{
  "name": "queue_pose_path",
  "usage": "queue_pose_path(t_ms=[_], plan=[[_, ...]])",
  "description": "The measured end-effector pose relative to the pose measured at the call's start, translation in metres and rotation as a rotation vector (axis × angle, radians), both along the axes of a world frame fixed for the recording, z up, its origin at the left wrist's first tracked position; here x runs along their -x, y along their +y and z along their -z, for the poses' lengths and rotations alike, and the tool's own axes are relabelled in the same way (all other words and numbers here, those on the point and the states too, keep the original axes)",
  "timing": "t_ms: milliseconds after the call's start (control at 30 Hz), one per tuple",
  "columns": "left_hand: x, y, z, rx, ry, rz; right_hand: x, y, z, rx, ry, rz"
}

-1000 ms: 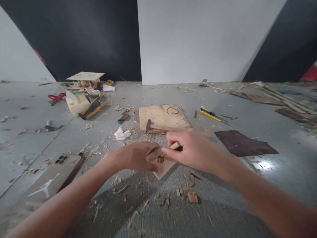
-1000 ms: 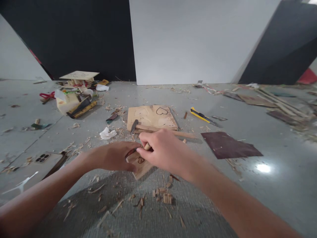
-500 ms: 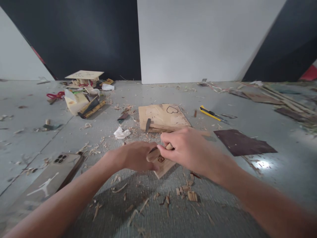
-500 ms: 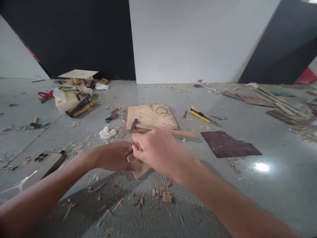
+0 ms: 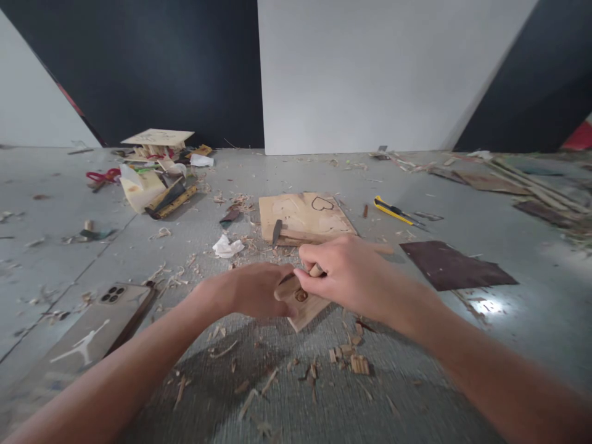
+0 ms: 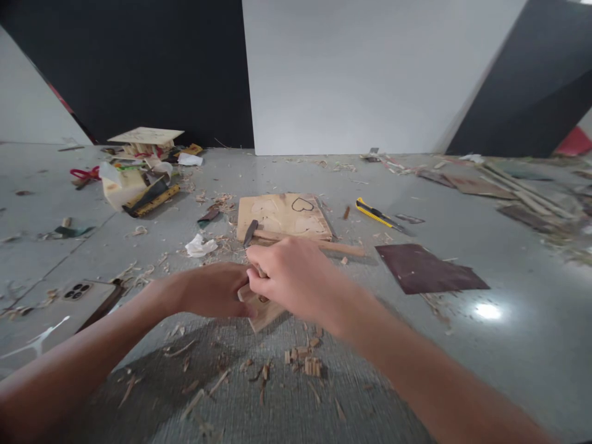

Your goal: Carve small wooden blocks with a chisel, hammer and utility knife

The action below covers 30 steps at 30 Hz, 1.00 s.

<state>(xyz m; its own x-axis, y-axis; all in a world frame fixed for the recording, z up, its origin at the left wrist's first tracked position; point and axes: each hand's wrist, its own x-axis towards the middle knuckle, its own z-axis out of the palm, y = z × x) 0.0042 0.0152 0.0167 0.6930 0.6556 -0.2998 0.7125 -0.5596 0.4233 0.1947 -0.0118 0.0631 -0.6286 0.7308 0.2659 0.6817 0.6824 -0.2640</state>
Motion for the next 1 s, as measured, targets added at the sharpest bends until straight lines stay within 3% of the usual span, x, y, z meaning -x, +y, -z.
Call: queue_pose_path(t_ms=[233,367,567,767,1000], plan=[[0.000,0.001,0.003,0.007,0.040,0.005,0.003,0.004,0.001,0.066,0.012,0.038],[0.000,-0.002,-0.004,0.011,0.013,-0.014,0.006,0.006,0.000,0.080,-0.015,0.074],[-0.008,-0.008,-0.028,-0.161,-0.302,-0.158,0.006,0.009,-0.005,0.131,-0.032,0.124],[-0.014,-0.010,-0.035,-0.084,-0.537,-0.215,-0.002,0.012,-0.004,0.211,0.045,0.144],[-0.006,-0.017,-0.059,-0.116,-0.710,-0.351,-0.001,0.017,0.001,0.314,0.198,0.126]])
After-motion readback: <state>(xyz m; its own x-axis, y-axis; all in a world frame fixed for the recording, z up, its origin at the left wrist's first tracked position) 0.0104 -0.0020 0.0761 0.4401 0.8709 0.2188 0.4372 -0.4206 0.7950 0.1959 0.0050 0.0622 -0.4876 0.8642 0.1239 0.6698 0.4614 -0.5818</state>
